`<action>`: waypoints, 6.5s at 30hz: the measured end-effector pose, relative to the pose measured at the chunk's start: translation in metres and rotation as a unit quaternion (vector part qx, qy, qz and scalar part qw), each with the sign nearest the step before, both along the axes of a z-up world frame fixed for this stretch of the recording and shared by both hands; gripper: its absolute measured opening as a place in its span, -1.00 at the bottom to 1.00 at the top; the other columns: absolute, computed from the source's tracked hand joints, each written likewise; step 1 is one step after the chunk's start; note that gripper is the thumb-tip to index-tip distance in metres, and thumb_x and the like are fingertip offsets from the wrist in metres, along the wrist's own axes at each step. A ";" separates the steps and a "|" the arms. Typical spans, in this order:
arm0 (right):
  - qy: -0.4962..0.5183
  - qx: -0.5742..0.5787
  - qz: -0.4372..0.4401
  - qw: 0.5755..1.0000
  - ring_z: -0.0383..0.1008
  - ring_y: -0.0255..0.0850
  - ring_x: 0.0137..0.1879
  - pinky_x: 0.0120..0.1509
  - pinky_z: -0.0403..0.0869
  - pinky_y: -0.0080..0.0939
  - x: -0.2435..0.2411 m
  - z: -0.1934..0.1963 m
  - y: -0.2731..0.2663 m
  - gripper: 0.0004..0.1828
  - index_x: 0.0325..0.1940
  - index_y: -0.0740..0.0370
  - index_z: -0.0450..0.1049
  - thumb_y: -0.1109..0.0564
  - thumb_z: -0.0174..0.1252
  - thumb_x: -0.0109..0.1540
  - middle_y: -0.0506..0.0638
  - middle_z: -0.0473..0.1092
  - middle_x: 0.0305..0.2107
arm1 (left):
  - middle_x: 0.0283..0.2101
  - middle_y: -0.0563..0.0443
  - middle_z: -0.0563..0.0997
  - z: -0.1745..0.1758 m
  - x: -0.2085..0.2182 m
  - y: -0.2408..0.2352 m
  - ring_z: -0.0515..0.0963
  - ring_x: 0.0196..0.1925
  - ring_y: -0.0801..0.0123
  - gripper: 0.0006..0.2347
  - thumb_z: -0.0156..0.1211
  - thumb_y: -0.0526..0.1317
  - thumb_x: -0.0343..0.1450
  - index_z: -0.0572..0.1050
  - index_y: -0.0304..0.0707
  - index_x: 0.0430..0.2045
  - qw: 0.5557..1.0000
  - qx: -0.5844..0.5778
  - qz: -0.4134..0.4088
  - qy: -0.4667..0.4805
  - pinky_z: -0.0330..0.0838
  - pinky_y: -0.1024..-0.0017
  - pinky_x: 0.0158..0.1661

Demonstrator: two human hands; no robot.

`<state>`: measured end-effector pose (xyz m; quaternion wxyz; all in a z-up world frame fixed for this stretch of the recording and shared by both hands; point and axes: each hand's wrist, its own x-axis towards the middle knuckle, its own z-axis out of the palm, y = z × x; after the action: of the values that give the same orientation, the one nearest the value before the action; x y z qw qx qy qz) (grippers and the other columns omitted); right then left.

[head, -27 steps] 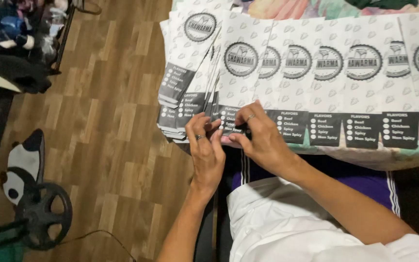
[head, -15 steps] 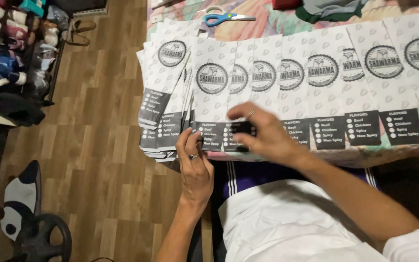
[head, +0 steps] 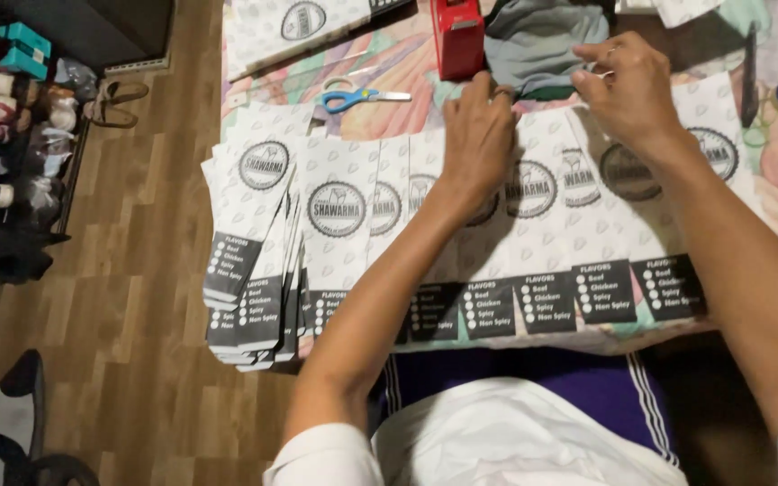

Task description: Applying glue to the edges of printed paper wrappers and folding them into sleeves.

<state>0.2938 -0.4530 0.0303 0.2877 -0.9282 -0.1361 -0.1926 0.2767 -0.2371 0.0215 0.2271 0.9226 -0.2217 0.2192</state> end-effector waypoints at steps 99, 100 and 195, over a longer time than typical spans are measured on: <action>0.057 -0.002 -0.180 0.982 0.33 0.37 0.23 0.29 0.27 0.15 -0.248 -0.067 -0.098 -0.41 0.47 0.78 0.28 0.18 0.27 0.57 0.62 0.32 0.19 | -0.04 -0.42 0.46 -0.018 -0.214 0.190 0.40 -0.03 -0.17 -0.67 0.33 -0.25 0.40 0.51 -0.57 -0.06 0.967 0.071 0.242 0.033 0.39 0.03 -0.10; 0.058 0.000 -0.174 0.983 0.33 0.37 0.23 0.29 0.27 0.15 -0.230 -0.098 -0.118 -0.41 0.47 0.78 0.28 0.18 0.27 0.57 0.62 0.32 0.19 | -0.04 -0.42 0.46 -0.018 -0.213 0.189 0.40 -0.03 -0.17 -0.67 0.33 -0.25 0.40 0.51 -0.57 -0.06 0.966 0.073 0.247 0.033 0.39 0.03 -0.10; -0.172 -0.284 0.095 0.938 0.31 0.12 0.16 0.13 0.46 0.10 -0.206 0.101 0.108 -0.35 0.24 0.23 0.51 0.08 0.52 0.09 0.27 0.38 0.11 | 0.19 -0.23 0.49 -0.024 -0.146 0.018 0.49 0.17 0.06 -0.19 0.46 0.21 0.26 0.30 -0.33 0.29 0.273 -0.920 -0.185 0.210 0.42 0.17 0.14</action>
<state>0.0883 -0.3449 0.1310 0.0014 -0.9067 -0.3201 -0.2748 0.1310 -0.2187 -0.0021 0.9983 0.0482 0.0185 0.0281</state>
